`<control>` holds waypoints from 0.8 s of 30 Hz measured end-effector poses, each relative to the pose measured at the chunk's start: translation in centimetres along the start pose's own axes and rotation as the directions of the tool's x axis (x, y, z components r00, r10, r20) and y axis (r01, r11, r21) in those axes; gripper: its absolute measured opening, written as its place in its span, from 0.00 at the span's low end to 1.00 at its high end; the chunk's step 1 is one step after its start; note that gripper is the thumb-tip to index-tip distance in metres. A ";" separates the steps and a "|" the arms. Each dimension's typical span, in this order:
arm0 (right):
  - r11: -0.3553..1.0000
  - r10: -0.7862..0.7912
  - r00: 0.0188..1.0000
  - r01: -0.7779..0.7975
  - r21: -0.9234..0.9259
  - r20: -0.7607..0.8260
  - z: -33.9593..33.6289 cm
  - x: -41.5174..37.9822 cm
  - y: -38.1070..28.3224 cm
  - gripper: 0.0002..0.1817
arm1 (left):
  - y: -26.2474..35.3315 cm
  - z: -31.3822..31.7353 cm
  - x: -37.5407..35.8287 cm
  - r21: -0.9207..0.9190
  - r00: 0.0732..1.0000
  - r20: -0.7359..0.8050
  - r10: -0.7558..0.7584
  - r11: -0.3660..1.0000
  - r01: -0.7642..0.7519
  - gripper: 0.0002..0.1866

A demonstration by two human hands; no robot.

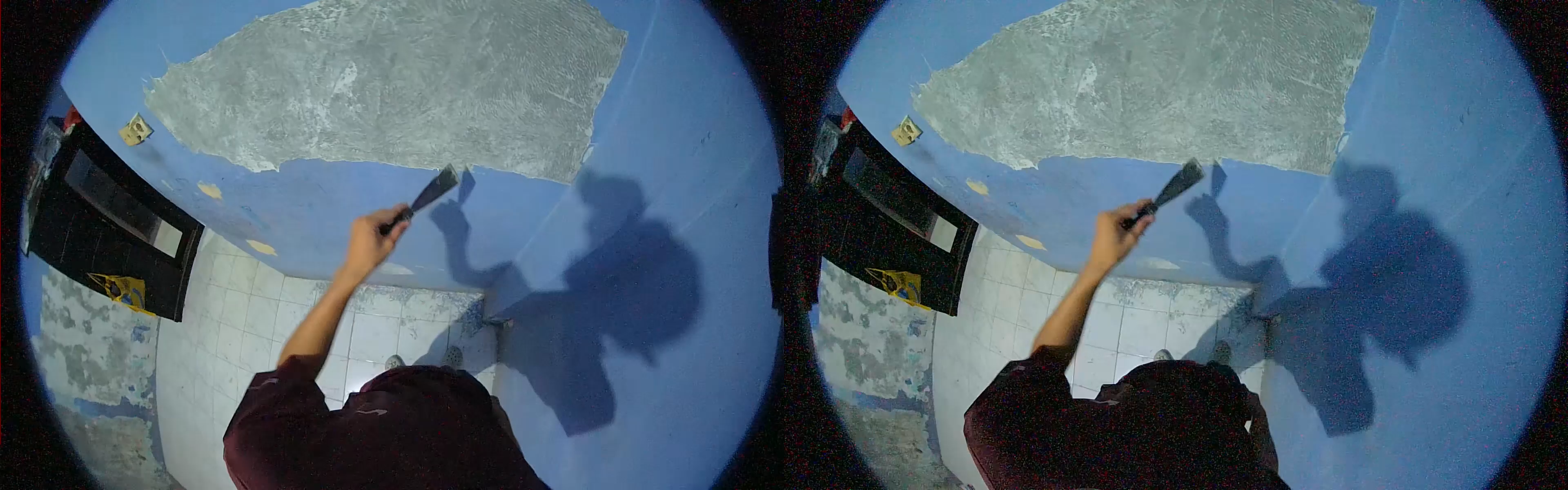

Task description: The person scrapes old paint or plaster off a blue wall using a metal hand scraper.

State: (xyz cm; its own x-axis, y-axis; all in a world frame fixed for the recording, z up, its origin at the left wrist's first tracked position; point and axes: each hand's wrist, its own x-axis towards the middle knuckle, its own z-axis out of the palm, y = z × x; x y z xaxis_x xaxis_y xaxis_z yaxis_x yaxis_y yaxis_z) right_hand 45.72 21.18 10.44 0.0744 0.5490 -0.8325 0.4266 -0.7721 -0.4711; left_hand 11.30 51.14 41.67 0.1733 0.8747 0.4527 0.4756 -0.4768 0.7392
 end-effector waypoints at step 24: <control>0.705 -0.702 0.671 0.703 -0.099 -0.237 3.9 -1.0 -24.5 0.24 | 7.4 -5.8 11.4 0.595 0.673 0.649 0.353 0.315 -0.739 0.03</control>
State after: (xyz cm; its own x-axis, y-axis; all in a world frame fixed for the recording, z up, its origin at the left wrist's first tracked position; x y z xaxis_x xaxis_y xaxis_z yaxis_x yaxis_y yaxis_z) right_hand 31.66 38.26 21.65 -0.0356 0.9867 -0.1585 0.4422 -0.1267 -0.8879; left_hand 11.78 57.07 55.22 0.8447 0.4774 0.2420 0.5351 -0.7449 -0.3984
